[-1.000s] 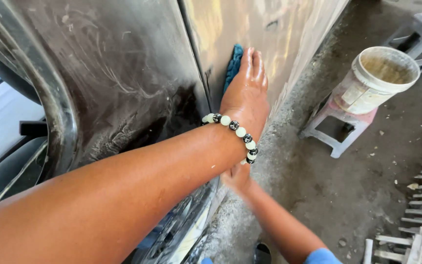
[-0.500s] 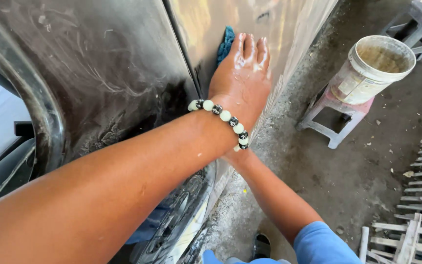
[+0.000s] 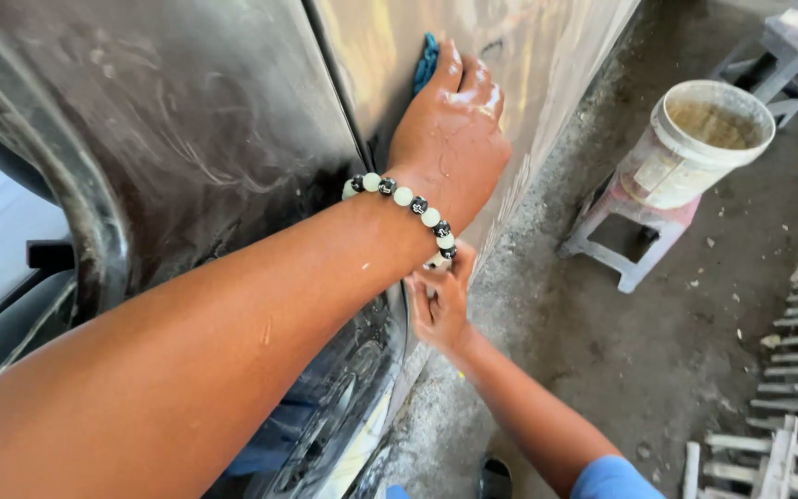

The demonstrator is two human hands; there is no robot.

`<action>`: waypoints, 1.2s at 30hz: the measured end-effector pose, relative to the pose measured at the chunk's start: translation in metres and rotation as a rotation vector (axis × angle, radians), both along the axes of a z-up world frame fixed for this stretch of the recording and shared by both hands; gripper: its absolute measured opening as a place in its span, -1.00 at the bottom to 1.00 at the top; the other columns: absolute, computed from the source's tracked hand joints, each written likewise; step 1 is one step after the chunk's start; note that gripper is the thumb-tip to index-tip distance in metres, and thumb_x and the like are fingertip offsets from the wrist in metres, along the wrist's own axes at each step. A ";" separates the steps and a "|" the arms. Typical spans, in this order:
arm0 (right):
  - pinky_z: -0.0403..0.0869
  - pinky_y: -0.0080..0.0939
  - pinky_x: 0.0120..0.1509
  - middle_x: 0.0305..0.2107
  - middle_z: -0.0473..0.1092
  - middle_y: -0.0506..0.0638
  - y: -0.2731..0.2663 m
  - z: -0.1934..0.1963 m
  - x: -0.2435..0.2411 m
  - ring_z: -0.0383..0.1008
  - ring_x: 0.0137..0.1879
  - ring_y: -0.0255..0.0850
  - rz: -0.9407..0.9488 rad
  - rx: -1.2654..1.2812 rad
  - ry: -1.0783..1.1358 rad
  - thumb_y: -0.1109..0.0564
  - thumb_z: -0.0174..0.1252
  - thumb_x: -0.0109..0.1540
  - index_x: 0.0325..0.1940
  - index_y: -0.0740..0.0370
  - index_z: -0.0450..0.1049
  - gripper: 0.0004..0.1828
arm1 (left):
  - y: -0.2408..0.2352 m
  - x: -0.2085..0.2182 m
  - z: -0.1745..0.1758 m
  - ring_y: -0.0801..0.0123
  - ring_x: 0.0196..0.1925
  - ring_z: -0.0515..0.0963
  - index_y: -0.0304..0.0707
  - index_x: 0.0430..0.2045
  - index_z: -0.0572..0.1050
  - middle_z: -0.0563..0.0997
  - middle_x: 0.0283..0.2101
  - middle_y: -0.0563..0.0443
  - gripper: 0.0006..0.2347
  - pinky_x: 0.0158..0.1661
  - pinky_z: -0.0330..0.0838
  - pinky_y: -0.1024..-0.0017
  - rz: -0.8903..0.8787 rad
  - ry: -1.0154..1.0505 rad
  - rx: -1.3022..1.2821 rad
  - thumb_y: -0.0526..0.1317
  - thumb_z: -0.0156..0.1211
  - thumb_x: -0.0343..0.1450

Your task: The person sands the side panel of a car using a sanding block and a blue cloth. They work on the lower section of the door, moving the sanding block in circular and back-and-forth motions to smooth the surface.

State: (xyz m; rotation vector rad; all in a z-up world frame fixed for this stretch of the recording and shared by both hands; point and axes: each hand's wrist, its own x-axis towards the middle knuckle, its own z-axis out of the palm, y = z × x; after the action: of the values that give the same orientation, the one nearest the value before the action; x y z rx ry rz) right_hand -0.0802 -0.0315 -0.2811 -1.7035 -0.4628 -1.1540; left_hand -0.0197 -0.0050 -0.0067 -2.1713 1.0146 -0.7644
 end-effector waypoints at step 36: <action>0.28 -0.10 0.38 0.02 0.30 0.11 0.010 -0.011 0.006 0.30 0.24 -0.08 -0.340 0.150 0.093 0.22 0.03 0.42 0.09 0.25 0.29 -0.84 | 0.012 -0.010 -0.001 -0.12 0.47 0.09 -0.12 0.03 0.58 0.36 0.32 -0.20 -0.66 0.33 -0.29 -0.22 0.023 0.428 0.333 -0.07 0.08 0.41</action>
State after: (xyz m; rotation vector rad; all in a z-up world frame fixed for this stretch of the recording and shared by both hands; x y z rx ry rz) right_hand -0.0745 -0.0211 -0.2917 -1.7361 -0.0252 -1.3069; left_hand -0.0302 0.0075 -0.0080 -2.0834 1.2224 -0.0988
